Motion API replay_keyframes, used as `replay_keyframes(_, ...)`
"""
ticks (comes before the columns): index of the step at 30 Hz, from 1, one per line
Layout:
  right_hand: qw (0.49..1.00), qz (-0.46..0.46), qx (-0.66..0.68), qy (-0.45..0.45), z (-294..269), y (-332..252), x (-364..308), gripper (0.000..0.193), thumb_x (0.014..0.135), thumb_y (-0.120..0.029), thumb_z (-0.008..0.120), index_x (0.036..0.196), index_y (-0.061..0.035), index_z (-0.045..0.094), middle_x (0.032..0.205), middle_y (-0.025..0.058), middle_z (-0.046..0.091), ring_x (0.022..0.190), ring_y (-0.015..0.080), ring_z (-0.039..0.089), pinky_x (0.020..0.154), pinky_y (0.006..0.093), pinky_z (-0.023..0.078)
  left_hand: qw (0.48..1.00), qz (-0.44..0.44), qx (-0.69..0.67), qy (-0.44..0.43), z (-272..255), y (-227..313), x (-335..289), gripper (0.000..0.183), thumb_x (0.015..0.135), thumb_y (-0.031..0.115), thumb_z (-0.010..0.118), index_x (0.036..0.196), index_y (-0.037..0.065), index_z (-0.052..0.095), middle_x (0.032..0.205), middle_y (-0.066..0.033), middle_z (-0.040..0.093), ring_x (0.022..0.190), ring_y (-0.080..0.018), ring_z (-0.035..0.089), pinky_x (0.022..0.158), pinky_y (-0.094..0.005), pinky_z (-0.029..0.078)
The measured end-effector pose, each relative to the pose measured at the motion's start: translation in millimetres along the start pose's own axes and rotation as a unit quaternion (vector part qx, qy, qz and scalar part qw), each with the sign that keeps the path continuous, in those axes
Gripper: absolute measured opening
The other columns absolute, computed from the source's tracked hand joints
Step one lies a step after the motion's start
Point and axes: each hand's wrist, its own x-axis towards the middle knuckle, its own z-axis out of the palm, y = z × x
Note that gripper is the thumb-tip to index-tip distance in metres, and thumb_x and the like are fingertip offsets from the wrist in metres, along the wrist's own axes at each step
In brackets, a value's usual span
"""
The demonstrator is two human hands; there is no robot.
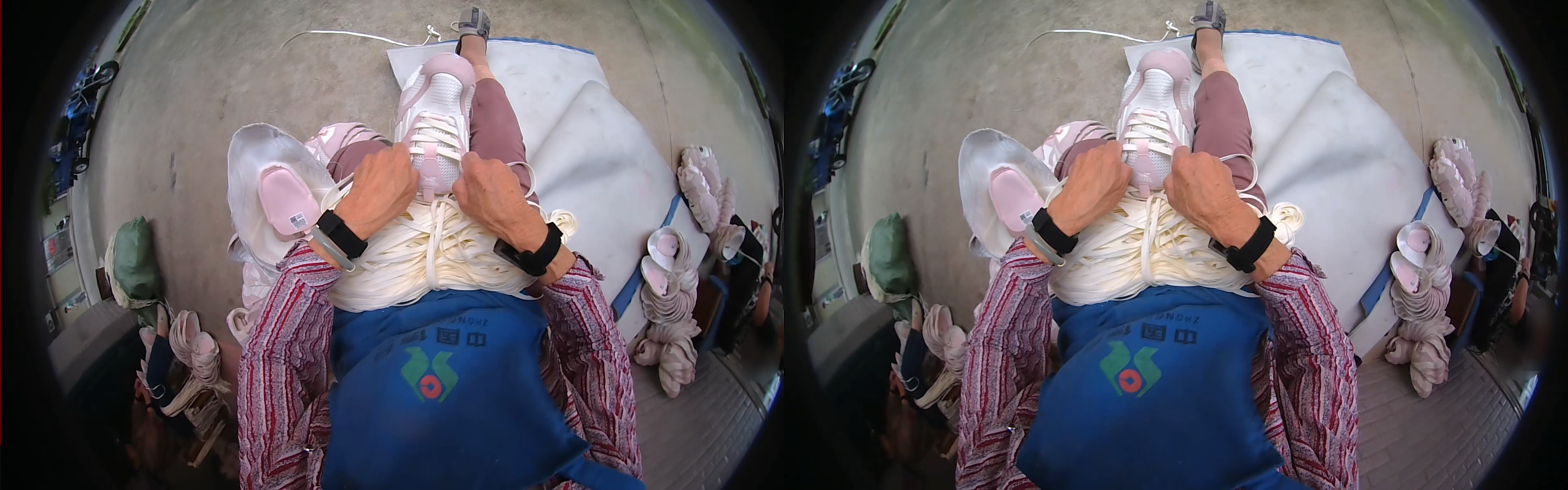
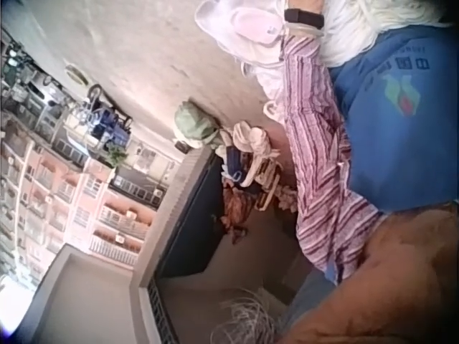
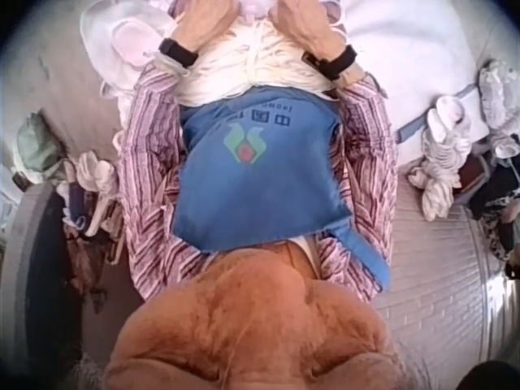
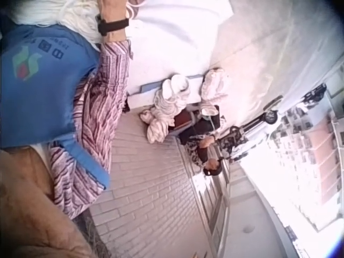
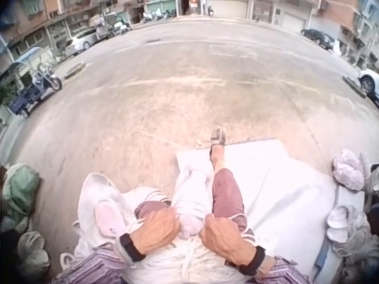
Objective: The recorder is lacing up pink sneakers and preparing them with laces.
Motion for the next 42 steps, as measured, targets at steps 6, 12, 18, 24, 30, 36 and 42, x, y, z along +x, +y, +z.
replay_keyframes(6, 0.999, -0.016, 0.002, 0.028, -8.0, -3.6, 14.5, 0.017, 0.076, -0.010, 0.058, 0.073, 0.0061, 0.054, 0.061, 0.0268, 0.058, 0.060, 0.0415, 0.062, 0.057, 0.0461, 0.051, 0.999, 0.016, -0.033, 0.025, -1.6, -1.8, 10.5, 0.018, 0.080, 0.012, 0.050, 0.082, -0.006, 0.053, 0.075, -0.0270, 0.059, 0.072, -0.0443, 0.058, 0.065, -0.0498, 0.045)
replay_keyframes(12, 0.999, -0.035, 0.003, -0.024, -2.4, 7.4, 14.8, 0.015, 0.077, -0.011, 0.057, 0.075, 0.0040, 0.055, 0.061, 0.0266, 0.058, 0.061, 0.0410, 0.062, 0.058, 0.0468, 0.051, 0.981, -0.095, -0.154, -0.070, -15.4, -18.5, 5.3, 0.028, 0.088, 0.020, 0.046, 0.095, -0.005, 0.056, 0.080, -0.0227, 0.063, 0.074, -0.0370, 0.062, 0.070, -0.0419, 0.049)
replay_keyframes(18, 0.999, -0.010, -0.027, -0.024, 3.8, 9.5, 5.9, 0.016, 0.080, -0.012, 0.056, 0.080, 0.0037, 0.055, 0.065, 0.0262, 0.059, 0.063, 0.0416, 0.062, 0.058, 0.0492, 0.049, 0.933, -0.139, -0.325, 0.068, -41.2, -40.6, -24.0, 0.027, 0.093, 0.014, 0.045, 0.114, -0.001, 0.055, 0.081, -0.0079, 0.065, 0.066, -0.0142, 0.057, 0.061, -0.0266, 0.047)
replay_keyframes(24, 0.998, 0.004, 0.016, -0.067, -25.3, -9.2, 2.5, 0.022, 0.084, -0.018, 0.057, 0.080, 0.0037, 0.058, 0.070, 0.0252, 0.061, 0.065, 0.0413, 0.061, 0.062, 0.0463, 0.049, 0.855, -0.186, -0.485, -0.017, -35.9, -37.3, -41.0, 0.025, 0.093, 0.017, 0.053, 0.112, 0.000, 0.058, 0.085, -0.0040, 0.065, 0.052, -0.0041, 0.050, 0.046, -0.0183, 0.042)
replay_keyframes(30, 0.958, -0.019, 0.207, -0.195, -27.1, -27.5, 14.1, 0.019, 0.086, -0.017, 0.054, 0.088, -0.0001, 0.063, 0.080, 0.0235, 0.062, 0.073, 0.0407, 0.061, 0.068, 0.0475, 0.047, 0.939, -0.105, -0.328, -0.012, -16.0, -34.4, -28.3, 0.021, 0.091, 0.018, 0.057, 0.092, -0.002, 0.061, 0.077, -0.0073, 0.061, 0.073, -0.0148, 0.054, 0.067, -0.0292, 0.043)
replay_keyframes(36, 0.992, -0.118, 0.034, -0.031, 10.3, -26.0, 32.1, 0.016, 0.086, -0.012, 0.053, 0.089, -0.0009, 0.065, 0.084, 0.0209, 0.063, 0.075, 0.0396, 0.062, 0.067, 0.0443, 0.049, 0.970, -0.049, -0.239, 0.009, -6.2, -36.3, -14.0, 0.022, 0.092, 0.019, 0.054, 0.093, -0.001, 0.062, 0.081, -0.0165, 0.062, 0.073, -0.0281, 0.058, 0.068, -0.0348, 0.045)
replay_keyframes(42, 0.987, -0.097, 0.115, 0.059, -1.5, -13.1, 20.1, 0.013, 0.085, -0.009, 0.054, 0.088, -0.0007, 0.064, 0.083, 0.0195, 0.063, 0.076, 0.0380, 0.062, 0.069, 0.0443, 0.049, 0.981, -0.058, -0.182, 0.003, -7.9, -31.9, -3.5, 0.023, 0.092, 0.020, 0.051, 0.092, 0.000, 0.063, 0.082, -0.0179, 0.063, 0.077, -0.0339, 0.061, 0.069, -0.0376, 0.046)
